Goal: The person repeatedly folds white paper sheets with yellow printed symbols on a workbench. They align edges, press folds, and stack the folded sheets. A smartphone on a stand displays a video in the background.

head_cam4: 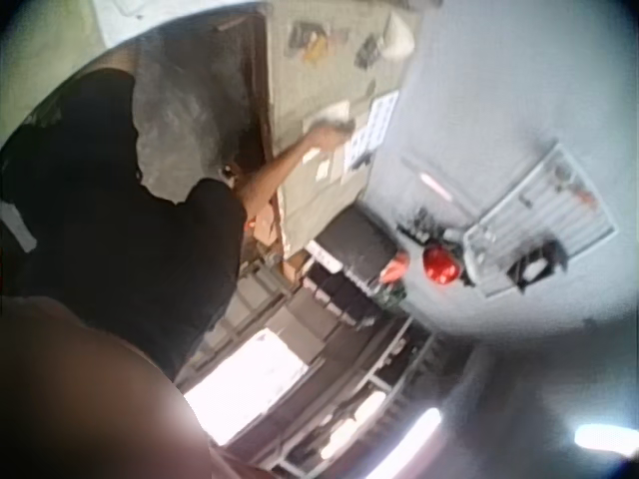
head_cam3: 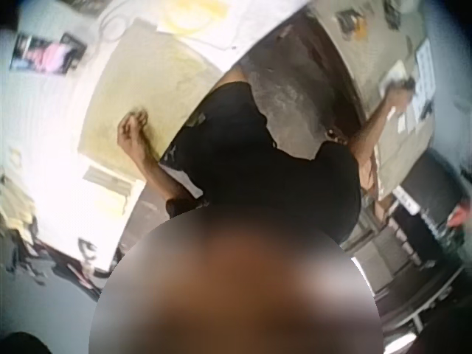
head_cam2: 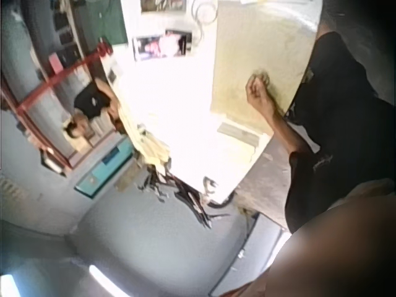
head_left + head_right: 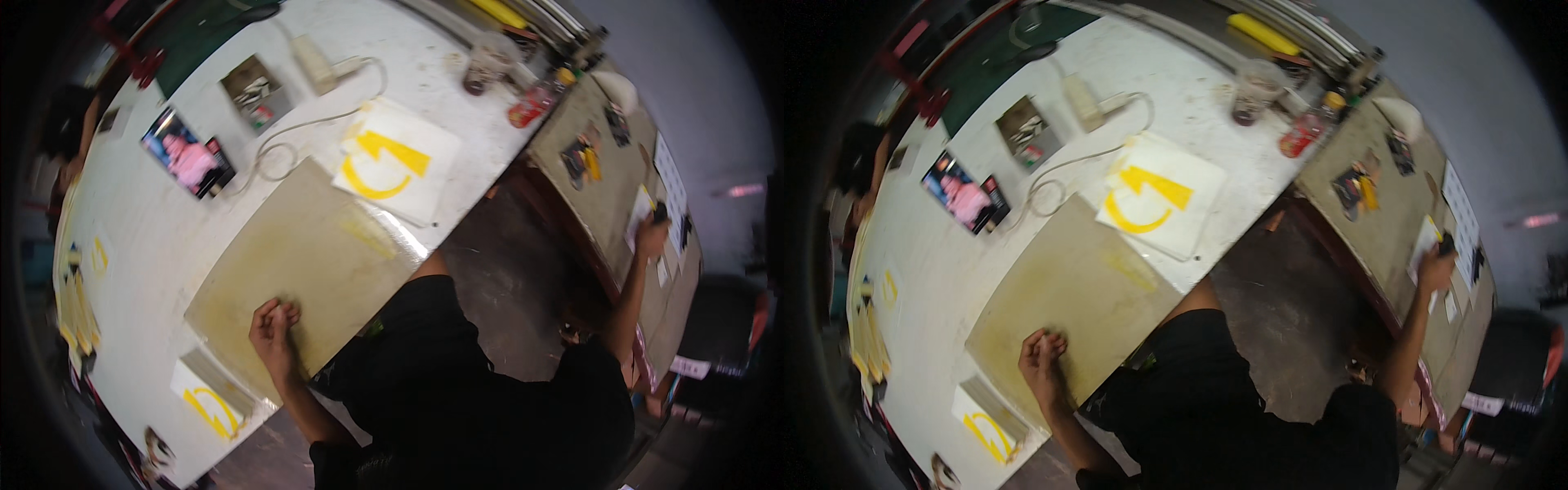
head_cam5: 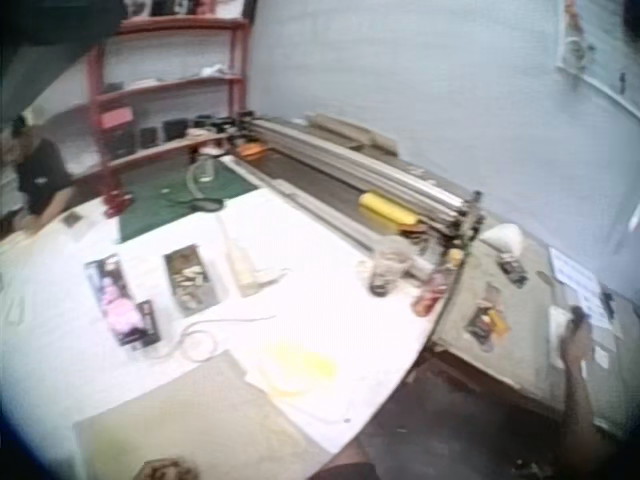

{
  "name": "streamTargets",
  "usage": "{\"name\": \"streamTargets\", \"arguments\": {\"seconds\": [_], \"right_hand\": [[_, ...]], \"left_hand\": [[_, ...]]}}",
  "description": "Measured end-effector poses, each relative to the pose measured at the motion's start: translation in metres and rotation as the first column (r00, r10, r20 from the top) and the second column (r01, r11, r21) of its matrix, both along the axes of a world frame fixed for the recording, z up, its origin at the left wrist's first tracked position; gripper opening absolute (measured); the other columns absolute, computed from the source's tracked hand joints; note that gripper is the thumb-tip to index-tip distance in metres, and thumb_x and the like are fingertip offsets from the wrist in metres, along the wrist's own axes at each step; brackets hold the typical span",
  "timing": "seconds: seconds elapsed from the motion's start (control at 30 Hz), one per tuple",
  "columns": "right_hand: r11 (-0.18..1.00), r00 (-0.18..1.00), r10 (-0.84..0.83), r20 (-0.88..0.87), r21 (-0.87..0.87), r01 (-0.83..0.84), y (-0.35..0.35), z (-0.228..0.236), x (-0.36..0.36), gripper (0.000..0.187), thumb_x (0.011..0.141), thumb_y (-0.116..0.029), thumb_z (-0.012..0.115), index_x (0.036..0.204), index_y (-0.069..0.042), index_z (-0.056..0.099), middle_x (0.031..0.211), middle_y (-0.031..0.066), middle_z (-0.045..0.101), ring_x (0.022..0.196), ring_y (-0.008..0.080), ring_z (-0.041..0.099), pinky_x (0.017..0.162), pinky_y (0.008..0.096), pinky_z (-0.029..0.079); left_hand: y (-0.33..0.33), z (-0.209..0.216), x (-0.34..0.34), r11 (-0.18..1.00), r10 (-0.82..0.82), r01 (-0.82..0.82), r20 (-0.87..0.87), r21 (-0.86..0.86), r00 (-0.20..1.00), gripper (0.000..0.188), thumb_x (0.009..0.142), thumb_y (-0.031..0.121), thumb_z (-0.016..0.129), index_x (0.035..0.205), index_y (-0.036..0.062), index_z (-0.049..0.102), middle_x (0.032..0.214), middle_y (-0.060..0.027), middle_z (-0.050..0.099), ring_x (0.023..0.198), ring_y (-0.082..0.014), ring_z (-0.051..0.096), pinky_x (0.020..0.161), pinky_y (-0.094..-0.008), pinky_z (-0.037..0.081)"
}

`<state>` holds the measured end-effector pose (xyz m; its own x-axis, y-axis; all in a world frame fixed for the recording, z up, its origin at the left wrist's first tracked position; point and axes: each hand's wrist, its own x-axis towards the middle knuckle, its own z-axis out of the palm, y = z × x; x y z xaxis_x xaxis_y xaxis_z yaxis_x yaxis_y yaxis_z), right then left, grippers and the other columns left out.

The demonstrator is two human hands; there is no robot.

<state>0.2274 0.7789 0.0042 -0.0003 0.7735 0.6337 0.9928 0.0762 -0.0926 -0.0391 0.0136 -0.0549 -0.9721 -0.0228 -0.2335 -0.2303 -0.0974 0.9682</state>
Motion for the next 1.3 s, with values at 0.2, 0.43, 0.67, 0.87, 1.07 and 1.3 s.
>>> {"name": "streamTargets", "arguments": {"seconds": [0.2,0.43,0.67,0.87,1.07,1.3], "right_hand": [[0.873,0.919,0.369,0.142,0.285,-0.395,-0.106,0.005,-0.055,0.045,0.095,-0.042,0.067,0.119,-0.005,0.063,0.107,0.0213,0.067,0.106,0.0425,0.062,0.092,0.0495,0.048],[-0.102,-0.085,0.987,-0.140,-0.126,-0.987,-0.361,-0.007,-0.237,0.036,0.079,-0.008,0.081,0.111,0.000,0.066,0.108,0.0156,0.066,0.103,0.0345,0.062,0.095,0.0456,0.046],[-0.177,-0.105,0.976,-0.193,-0.409,-0.895,-0.405,-0.018,-0.310,0.039,0.084,-0.025,0.079,0.114,-0.002,0.070,0.106,0.0213,0.071,0.103,0.0366,0.067,0.103,0.0469,0.045],[-0.235,-0.064,0.945,-0.321,-0.529,-0.815,-0.390,0.002,-0.322,0.021,0.090,-0.020,0.072,0.101,-0.001,0.074,0.089,0.0214,0.073,0.088,0.0392,0.069,0.099,0.0480,0.048],[-0.231,-0.189,0.953,-0.238,-0.167,-0.958,-0.419,-0.006,-0.312,0.008,0.086,-0.002,0.070,0.089,0.000,0.062,0.095,0.0186,0.073,0.087,0.0366,0.070,0.094,0.0487,0.052],[-0.503,-0.457,0.842,-0.287,-0.109,-0.857,-0.487,-0.014,-0.277,0.020,0.075,0.001,0.074,0.091,-0.002,0.063,0.096,0.0128,0.073,0.088,0.0285,0.072,0.100,0.0504,0.049]], "left_hand": [[0.005,0.002,-0.001,0.998,0.009,-0.012,0.058,0.054,0.998,0.025,0.099,0.009,0.065,0.119,-0.0047,0.060,0.100,-0.0138,0.070,0.089,-0.0193,0.070,0.081,-0.0328,0.058],[0.021,-0.001,-0.004,0.998,0.042,-0.041,0.011,-0.056,0.999,0.025,0.097,0.009,0.069,0.117,-0.0045,0.062,0.094,-0.0089,0.070,0.084,-0.0117,0.066,0.075,-0.0255,0.053],[0.032,-0.008,0.010,0.960,0.082,-0.110,-0.116,-0.258,0.990,0.019,0.095,0.007,0.071,0.109,-0.0051,0.065,0.090,-0.0065,0.068,0.080,-0.0101,0.062,0.074,-0.0240,0.050],[0.037,0.002,0.005,0.949,0.082,-0.114,-0.121,-0.293,0.989,0.020,0.093,0.007,0.073,0.109,-0.0037,0.068,0.090,-0.0064,0.069,0.082,-0.0104,0.063,0.075,-0.0241,0.051],[0.031,-0.004,0.008,0.954,0.046,-0.105,-0.208,-0.282,0.977,0.019,0.090,0.006,0.076,0.104,-0.0041,0.071,0.089,-0.0099,0.072,0.079,-0.0124,0.068,0.072,-0.0253,0.056],[0.016,-0.002,0.006,0.998,0.040,-0.039,-0.029,0.048,0.999,0.026,0.095,0.005,0.071,0.118,-0.0053,0.064,0.097,-0.0084,0.070,0.089,-0.0119,0.066,0.081,-0.0248,0.053]]}}
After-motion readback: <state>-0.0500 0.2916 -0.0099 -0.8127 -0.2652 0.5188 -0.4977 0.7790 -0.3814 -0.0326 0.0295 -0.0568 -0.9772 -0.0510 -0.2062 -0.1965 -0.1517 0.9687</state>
